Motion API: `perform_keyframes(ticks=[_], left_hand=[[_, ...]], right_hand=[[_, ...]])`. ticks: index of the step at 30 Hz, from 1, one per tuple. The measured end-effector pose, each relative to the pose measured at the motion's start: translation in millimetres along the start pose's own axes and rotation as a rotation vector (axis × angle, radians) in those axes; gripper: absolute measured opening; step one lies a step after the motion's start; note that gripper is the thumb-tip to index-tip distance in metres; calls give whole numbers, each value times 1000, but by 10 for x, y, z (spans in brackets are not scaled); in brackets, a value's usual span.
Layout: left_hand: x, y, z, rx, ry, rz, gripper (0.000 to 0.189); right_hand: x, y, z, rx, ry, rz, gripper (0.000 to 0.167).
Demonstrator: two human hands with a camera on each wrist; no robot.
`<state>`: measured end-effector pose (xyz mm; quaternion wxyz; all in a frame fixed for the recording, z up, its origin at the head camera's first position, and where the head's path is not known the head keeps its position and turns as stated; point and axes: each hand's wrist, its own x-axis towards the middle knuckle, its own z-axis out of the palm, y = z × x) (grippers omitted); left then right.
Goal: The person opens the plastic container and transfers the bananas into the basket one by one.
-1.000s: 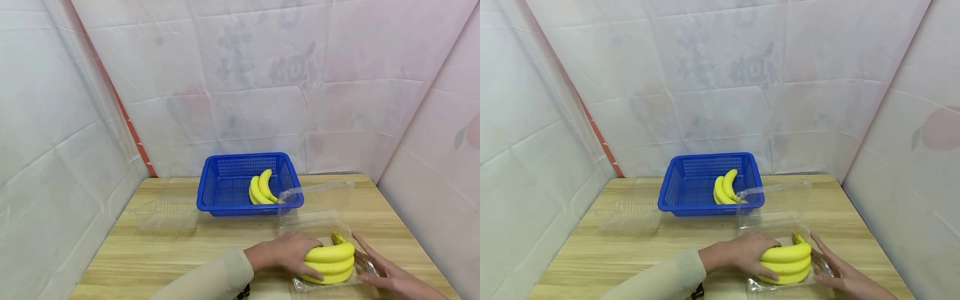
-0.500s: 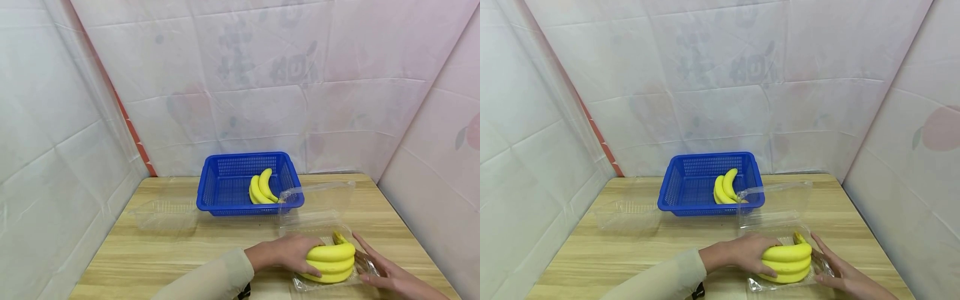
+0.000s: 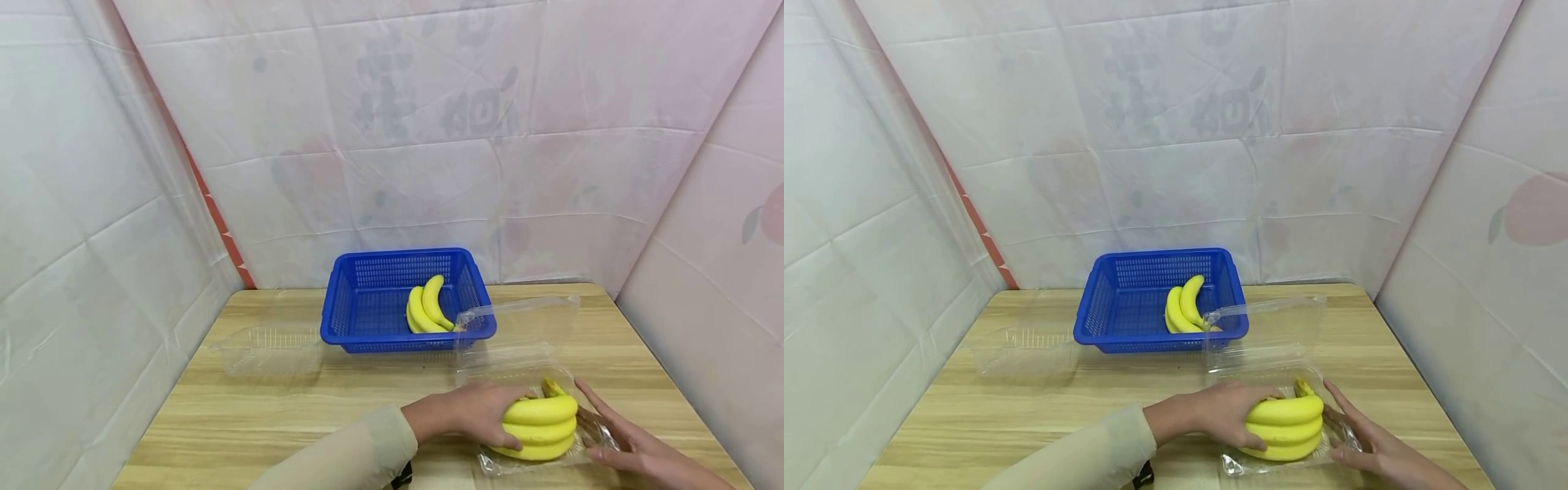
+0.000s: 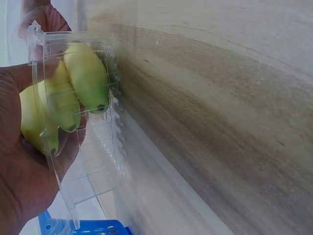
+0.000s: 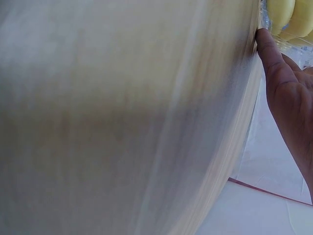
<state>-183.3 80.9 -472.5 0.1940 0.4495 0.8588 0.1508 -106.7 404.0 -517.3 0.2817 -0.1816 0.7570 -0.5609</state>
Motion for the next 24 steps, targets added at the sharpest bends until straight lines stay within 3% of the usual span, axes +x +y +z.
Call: perform_keyframes(ticks=[7, 17, 24], left_hand=[[15, 38, -7, 18, 14, -27, 75], [3, 12, -11, -3, 34, -9, 69], [-30, 15, -59, -17, 50, -1, 70]], right_hand=[[15, 12, -17, 22, -19, 2, 92], [17, 4, -13, 41, -48, -19, 92], [-4, 6, -26, 78, -56, 23, 91]])
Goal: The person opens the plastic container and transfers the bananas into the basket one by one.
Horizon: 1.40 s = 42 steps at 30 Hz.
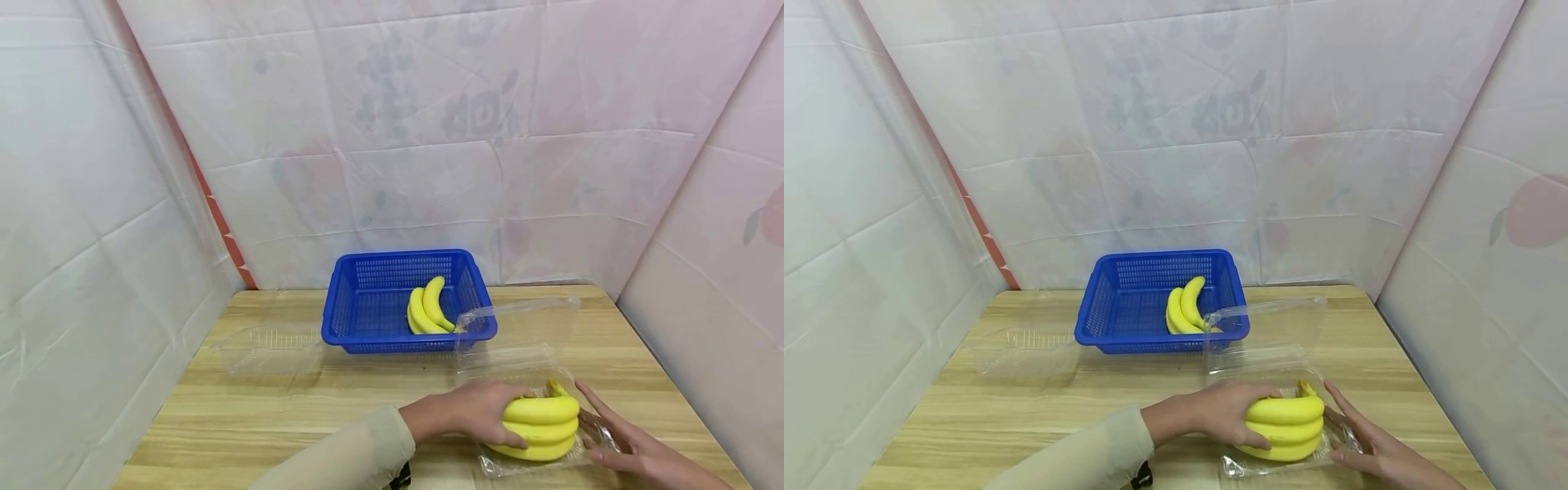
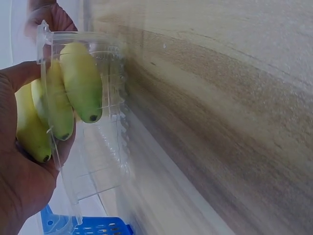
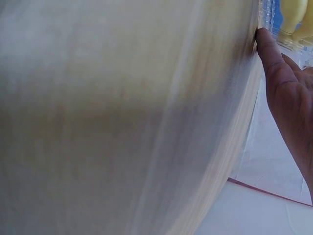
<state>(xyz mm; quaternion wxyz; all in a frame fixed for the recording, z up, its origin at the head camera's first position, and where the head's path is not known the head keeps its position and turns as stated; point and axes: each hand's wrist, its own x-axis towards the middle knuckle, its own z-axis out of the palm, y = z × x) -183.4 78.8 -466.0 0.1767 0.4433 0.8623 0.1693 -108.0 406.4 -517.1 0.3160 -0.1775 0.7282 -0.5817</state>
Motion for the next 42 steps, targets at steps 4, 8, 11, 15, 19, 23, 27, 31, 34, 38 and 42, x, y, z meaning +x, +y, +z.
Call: perform_keyframes(ticks=[4, 8, 11, 15, 19, 23, 27, 31, 34, 38, 42], left_hand=[[-13, -3, -21, 3, 20, -1, 69], [-30, -9, -57, 17, 42, 7, 68], [-65, -11, -100, 8, 52, 22, 66], [-116, -19, -144, -33, 52, 34, 64], [-151, -27, -178, -66, 61, 42, 63], [-195, -23, -228, -104, 66, 50, 64], [-240, -22, -282, -123, 84, 62, 63], [-269, -33, -342, -130, 127, 100, 63], [-290, -39, -393, -142, 151, 131, 63], [-344, -55, -466, -179, 174, 186, 61], [-438, -72, -546, -256, 204, 246, 61]], right_hand=[[-5, -4, 3, 1, -4, -13, 91], [6, -23, 28, -8, -13, -66, 91], [12, -36, 54, -30, -13, -112, 91], [21, -45, 71, -5, -40, -164, 92], [35, -39, 54, 49, -74, -161, 92], [48, -15, 14, 109, -78, -70, 92], [47, -8, -19, 80, -43, 13, 93], [36, -17, -39, -94, 28, 40, 93], [27, -12, -39, -198, 81, 55, 92], [11, 8, -35, -240, 127, 100, 92], [6, 38, -26, -239, 138, 115, 90]])
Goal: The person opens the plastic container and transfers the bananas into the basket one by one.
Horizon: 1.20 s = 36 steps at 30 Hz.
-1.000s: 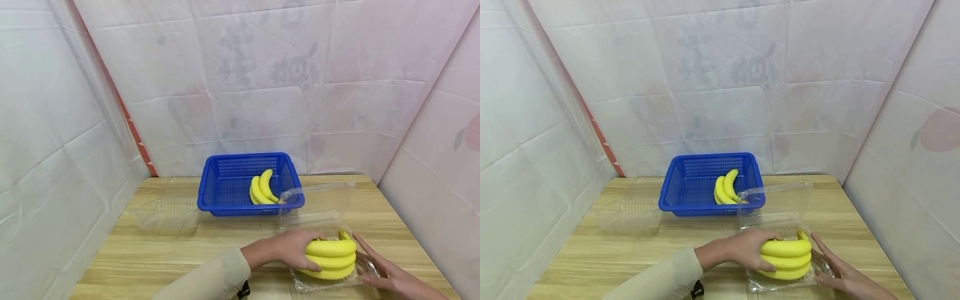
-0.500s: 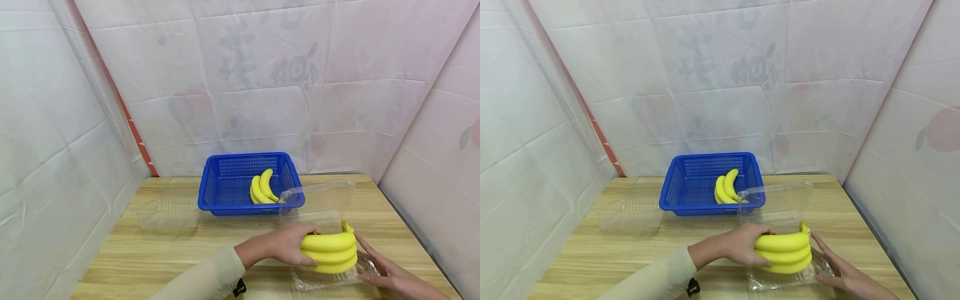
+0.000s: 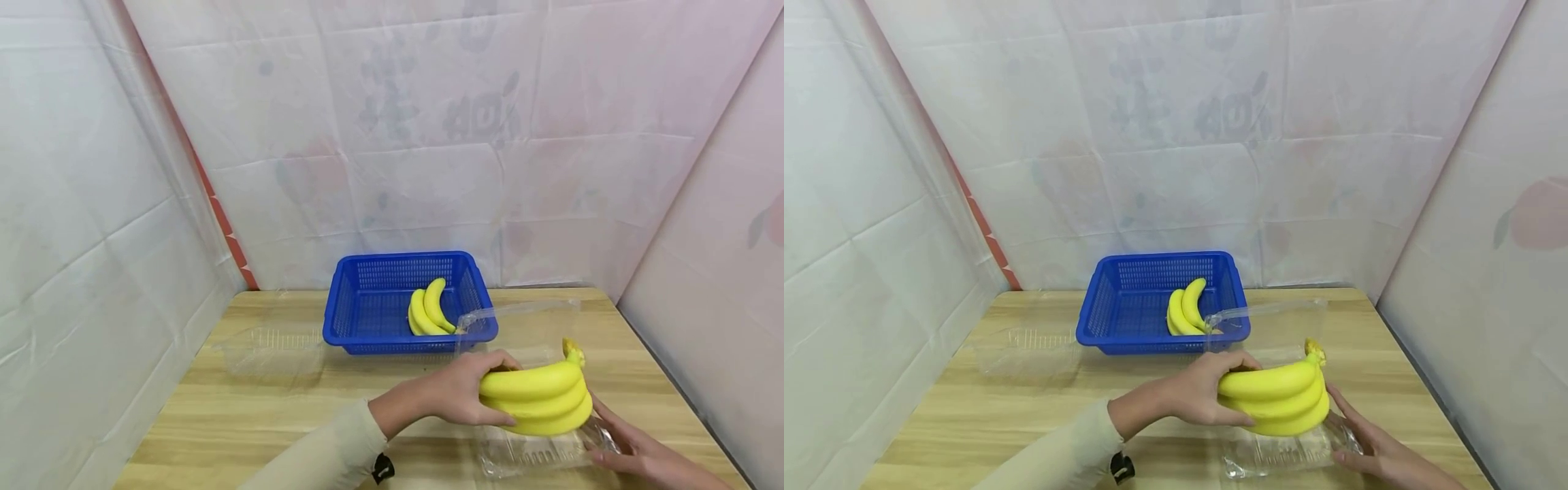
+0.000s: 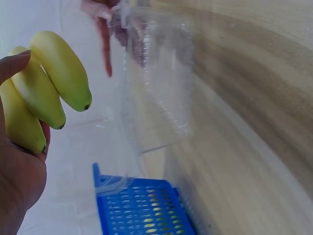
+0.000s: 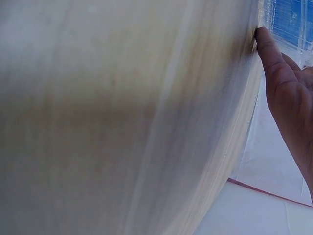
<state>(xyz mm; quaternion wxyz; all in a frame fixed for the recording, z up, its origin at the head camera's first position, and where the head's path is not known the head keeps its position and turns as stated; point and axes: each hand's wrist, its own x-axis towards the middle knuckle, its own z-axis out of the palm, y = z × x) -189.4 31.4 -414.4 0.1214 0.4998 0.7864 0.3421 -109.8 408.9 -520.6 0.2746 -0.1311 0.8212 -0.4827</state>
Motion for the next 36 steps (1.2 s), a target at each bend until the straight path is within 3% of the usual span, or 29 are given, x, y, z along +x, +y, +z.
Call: perform_keyframes(ticks=[4, 8, 13, 22, 28, 36], left_hand=[[-61, 40, -98, -65, 71, 51, 61], [-94, 77, -204, -94, 138, 87, 61], [-133, 80, -316, -244, 170, 79, 62], [-226, 4, -527, -416, 303, 92, 60], [-321, -92, -734, -448, 426, 39, 57], [-432, -360, -895, -459, 530, -49, 54]], right_hand=[[-9, 20, 16, 65, -6, -18, 90], [-26, 17, 36, 58, 25, -108, 92], [-19, -22, 41, 56, -10, -211, 94], [-12, -75, 43, 91, -76, -266, 94], [18, -46, 23, 186, -158, -265, 94], [36, -26, -22, 201, -176, -211, 92]])
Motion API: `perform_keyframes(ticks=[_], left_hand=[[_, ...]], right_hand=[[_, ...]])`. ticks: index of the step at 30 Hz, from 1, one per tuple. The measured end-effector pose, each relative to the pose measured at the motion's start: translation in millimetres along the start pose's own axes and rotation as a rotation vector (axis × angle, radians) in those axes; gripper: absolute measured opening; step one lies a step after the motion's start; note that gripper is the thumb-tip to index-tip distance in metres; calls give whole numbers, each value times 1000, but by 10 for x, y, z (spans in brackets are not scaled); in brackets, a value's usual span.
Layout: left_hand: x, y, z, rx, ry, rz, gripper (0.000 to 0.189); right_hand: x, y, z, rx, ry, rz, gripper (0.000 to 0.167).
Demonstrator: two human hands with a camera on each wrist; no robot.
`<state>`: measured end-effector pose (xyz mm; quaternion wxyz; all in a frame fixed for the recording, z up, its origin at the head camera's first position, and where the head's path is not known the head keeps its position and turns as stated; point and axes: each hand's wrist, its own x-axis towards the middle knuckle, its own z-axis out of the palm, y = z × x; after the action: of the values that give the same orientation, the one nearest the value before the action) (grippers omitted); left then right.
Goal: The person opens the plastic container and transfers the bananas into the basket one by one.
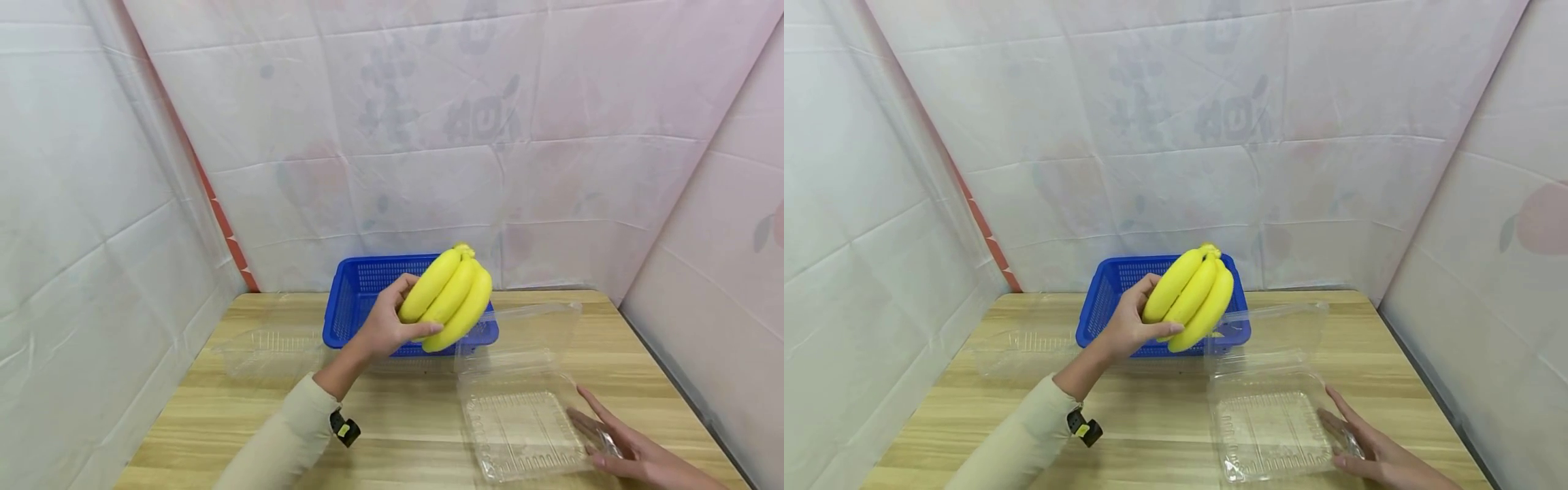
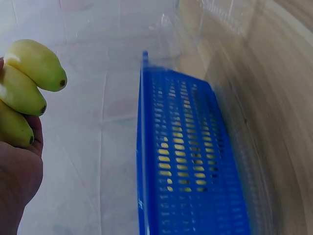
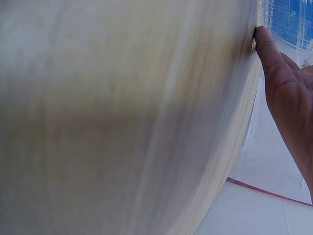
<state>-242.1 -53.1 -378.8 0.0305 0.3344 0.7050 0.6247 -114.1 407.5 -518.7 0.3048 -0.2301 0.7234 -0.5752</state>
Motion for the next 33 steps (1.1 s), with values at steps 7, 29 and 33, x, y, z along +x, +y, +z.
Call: perform_keyframes(ticks=[7, 29, 33], left_hand=[[36, -206, -197, 29, 125, -54, 55], [131, -776, -584, 495, 374, -493, 66], [154, -820, -578, 546, 327, -579, 70]], right_hand=[[4, -19, 7, 93, -36, -7, 94], [30, -29, 103, -36, 40, -110, 92], [34, -34, 106, -50, 46, -107, 92]])
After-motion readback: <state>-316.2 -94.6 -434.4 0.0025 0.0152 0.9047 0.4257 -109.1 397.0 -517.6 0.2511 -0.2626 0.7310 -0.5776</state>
